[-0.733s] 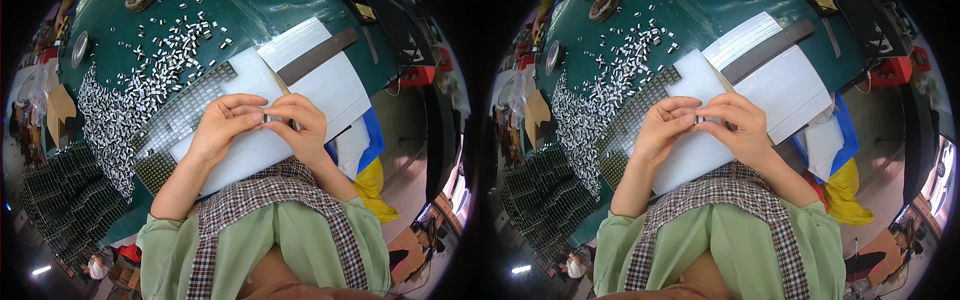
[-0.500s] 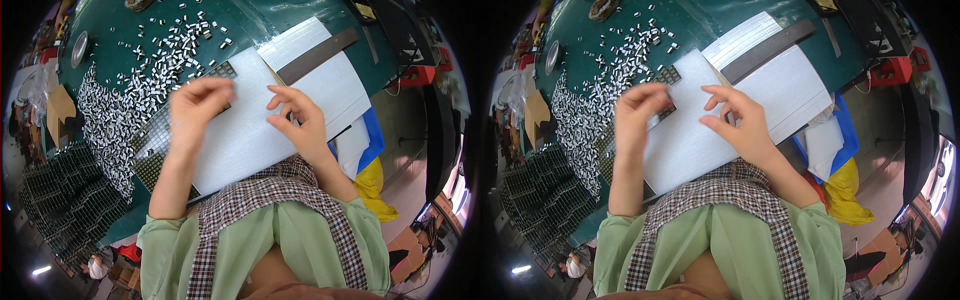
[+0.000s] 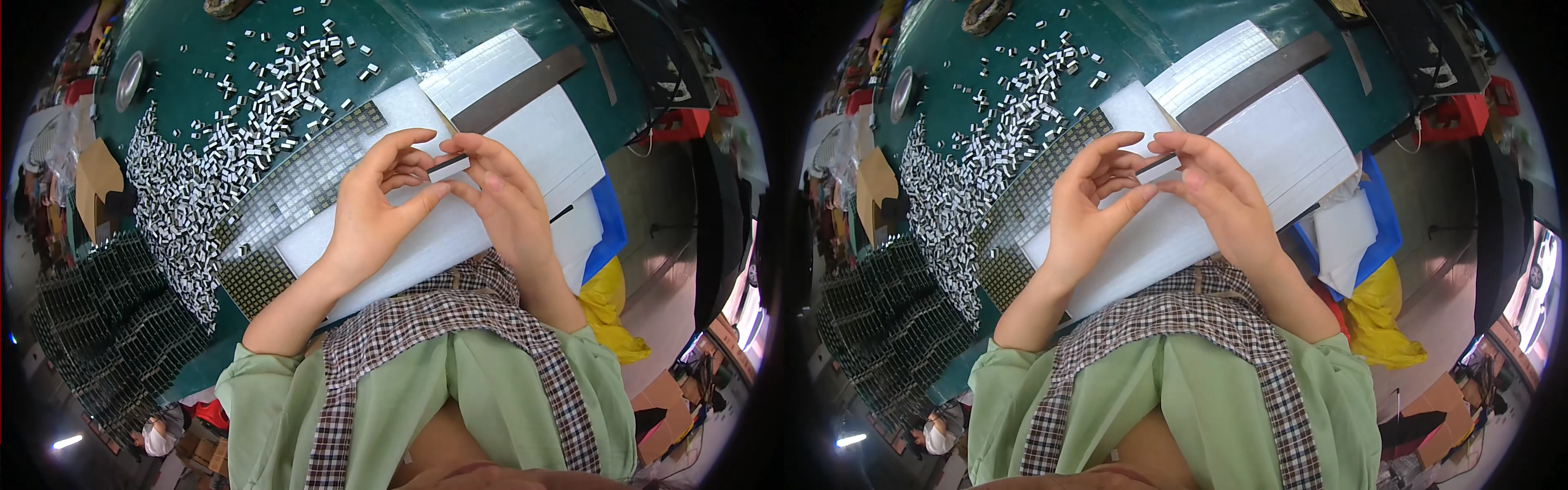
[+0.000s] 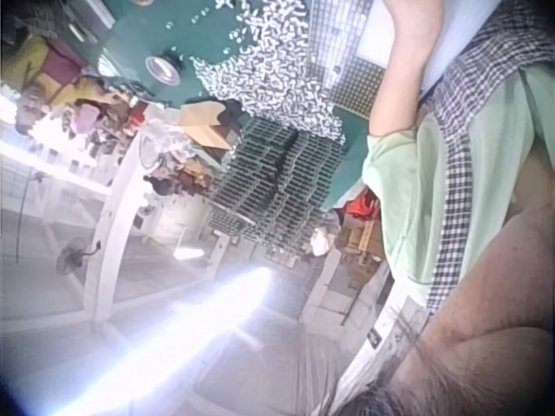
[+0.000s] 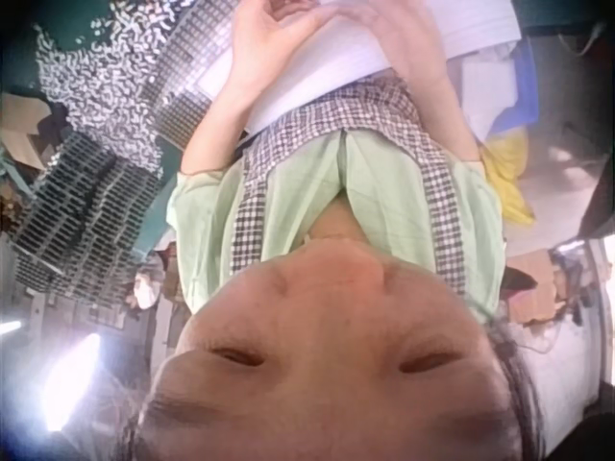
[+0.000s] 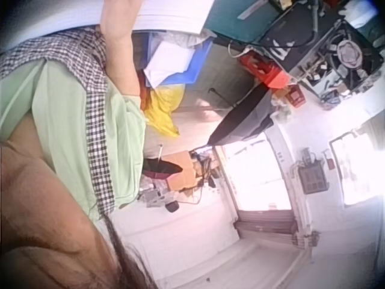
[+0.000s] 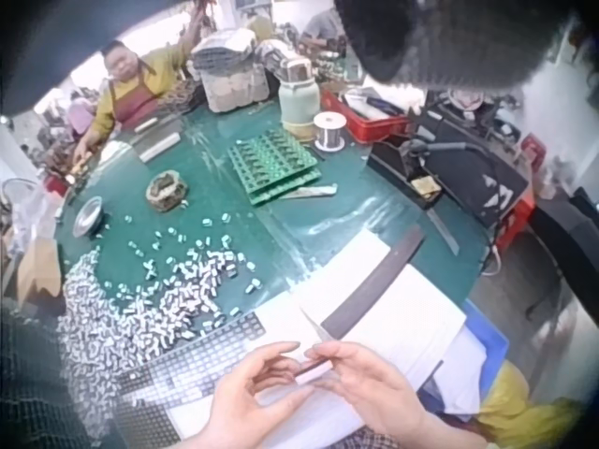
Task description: The person assembles small electronic housing components by hand, combining LED chips, base plates, and small white housings at a workbench.
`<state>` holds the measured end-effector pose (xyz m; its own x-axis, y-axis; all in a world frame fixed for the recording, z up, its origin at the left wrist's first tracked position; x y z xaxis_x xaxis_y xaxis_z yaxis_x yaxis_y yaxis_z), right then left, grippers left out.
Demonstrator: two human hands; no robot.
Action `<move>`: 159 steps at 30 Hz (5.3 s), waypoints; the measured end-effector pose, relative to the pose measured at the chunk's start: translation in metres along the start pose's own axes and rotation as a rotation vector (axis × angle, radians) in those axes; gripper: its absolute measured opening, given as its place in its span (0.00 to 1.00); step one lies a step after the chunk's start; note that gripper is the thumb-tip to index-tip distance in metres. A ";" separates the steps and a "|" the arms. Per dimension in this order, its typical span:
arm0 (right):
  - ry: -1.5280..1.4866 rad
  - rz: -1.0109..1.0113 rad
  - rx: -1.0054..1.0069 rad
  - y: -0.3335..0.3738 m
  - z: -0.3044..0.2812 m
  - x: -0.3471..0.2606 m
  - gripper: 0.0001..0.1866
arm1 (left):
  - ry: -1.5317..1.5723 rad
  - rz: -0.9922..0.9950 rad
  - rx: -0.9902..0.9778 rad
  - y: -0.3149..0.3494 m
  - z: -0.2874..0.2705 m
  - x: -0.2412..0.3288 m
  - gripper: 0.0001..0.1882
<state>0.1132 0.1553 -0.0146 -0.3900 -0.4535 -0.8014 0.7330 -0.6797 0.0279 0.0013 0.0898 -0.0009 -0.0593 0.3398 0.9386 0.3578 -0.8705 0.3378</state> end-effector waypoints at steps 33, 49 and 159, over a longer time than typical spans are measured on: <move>1.042 -0.556 -0.070 0.005 0.024 -0.033 0.17 | 0.316 -0.068 -0.179 -0.003 0.005 -0.018 0.31; 1.050 -0.532 -0.112 0.005 0.023 -0.037 0.18 | 0.352 -0.089 -0.210 -0.001 0.006 -0.018 0.29; 0.972 -0.565 -0.043 -0.001 0.009 -0.030 0.13 | 0.598 -0.391 -0.264 -0.010 0.006 -0.042 0.11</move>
<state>0.1195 0.1643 0.0149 -0.0859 0.5682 -0.8184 0.6150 -0.6160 -0.4922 0.0054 0.0868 -0.0438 -0.6575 0.4559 0.5998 -0.0234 -0.8081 0.5885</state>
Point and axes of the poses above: each hand's wrist, its own y-axis away from the middle knuckle, its own z-axis out of the palm, x = y × z, the point moved 8 cm from there along -y, towards the middle knuckle, and after that the axes turned 10 degrees about -z, right-handed, at the moved point
